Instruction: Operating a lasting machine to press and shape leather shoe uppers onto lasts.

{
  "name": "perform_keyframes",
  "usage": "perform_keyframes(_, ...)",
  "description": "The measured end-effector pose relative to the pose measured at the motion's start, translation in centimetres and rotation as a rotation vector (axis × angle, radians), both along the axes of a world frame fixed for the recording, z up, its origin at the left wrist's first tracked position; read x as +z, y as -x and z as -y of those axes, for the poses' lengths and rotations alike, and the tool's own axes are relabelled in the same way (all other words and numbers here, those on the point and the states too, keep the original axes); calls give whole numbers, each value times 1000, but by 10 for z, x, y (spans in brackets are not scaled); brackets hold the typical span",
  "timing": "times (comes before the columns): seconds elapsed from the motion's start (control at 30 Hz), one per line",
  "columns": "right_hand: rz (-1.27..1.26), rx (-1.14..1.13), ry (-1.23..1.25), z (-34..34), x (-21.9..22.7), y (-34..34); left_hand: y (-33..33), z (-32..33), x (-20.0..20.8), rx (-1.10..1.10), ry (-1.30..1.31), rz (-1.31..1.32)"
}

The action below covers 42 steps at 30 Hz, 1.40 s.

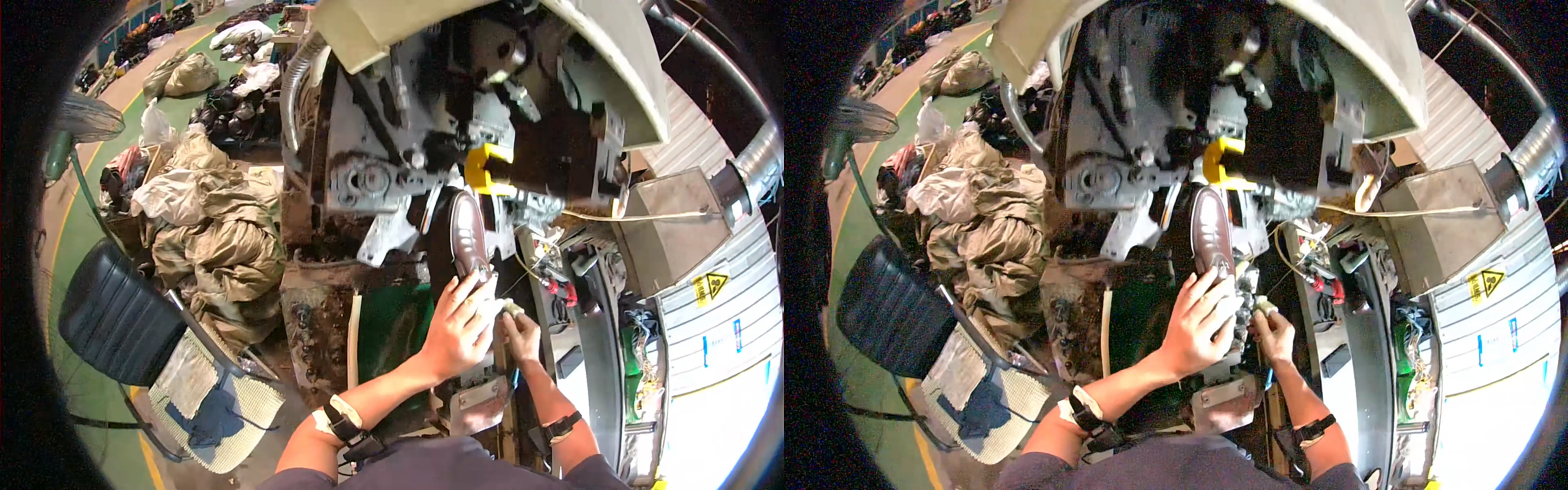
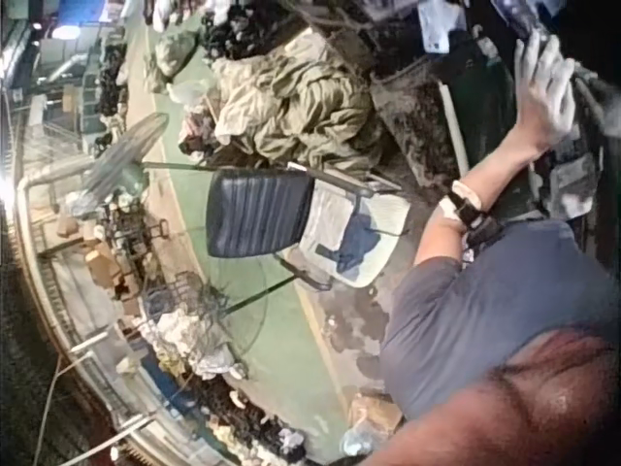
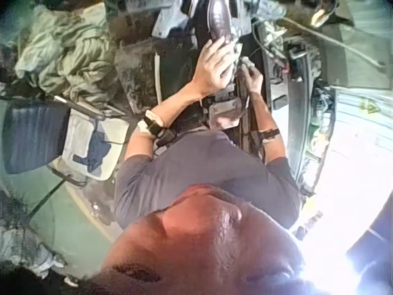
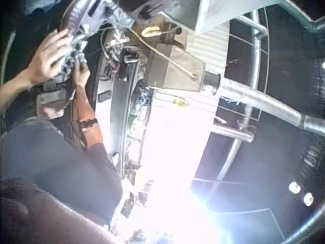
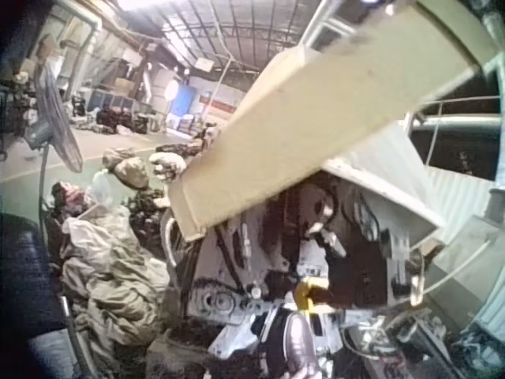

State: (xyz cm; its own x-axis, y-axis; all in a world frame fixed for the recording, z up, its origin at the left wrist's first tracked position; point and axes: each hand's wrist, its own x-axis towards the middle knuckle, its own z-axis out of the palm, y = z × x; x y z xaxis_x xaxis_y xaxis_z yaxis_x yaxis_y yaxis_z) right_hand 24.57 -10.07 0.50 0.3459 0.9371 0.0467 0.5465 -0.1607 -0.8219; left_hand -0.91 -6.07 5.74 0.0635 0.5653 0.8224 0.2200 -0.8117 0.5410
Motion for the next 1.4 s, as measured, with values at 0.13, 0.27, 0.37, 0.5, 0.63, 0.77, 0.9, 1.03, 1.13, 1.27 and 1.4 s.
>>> perform_keyframes(0.13,-218,-122,36,-3,-2,3,-6,-13,-1,-29,7,-2)
perform_keyframes(0.27,-220,-167,70,0,8,3,-4,-18,-2,-111,22,22)
perform_keyframes(0.37,-284,-212,50,-1,21,23,2,-18,-4,-97,14,18)
perform_keyframes(0.5,-199,-176,41,3,9,5,0,-17,-2,-80,9,29)
perform_keyframes(0.63,-177,-142,19,3,6,9,0,-17,-4,-60,-7,33)
perform_keyframes(0.77,-162,-156,27,3,6,8,-2,-19,-5,-60,-17,16)
perform_keyframes(0.9,-131,-128,-6,3,7,10,-1,-20,-2,-48,-17,21)
perform_keyframes(1.03,-149,-159,8,1,7,9,-4,-22,-4,-32,-9,32)
perform_keyframes(1.13,-166,-157,10,2,7,9,-3,-21,-3,-34,-8,28)
perform_keyframes(1.27,-146,-158,10,2,10,14,-2,-21,-3,-18,-19,27)
perform_keyframes(1.4,-116,-143,1,4,5,10,-2,-19,-3,-22,-13,15)
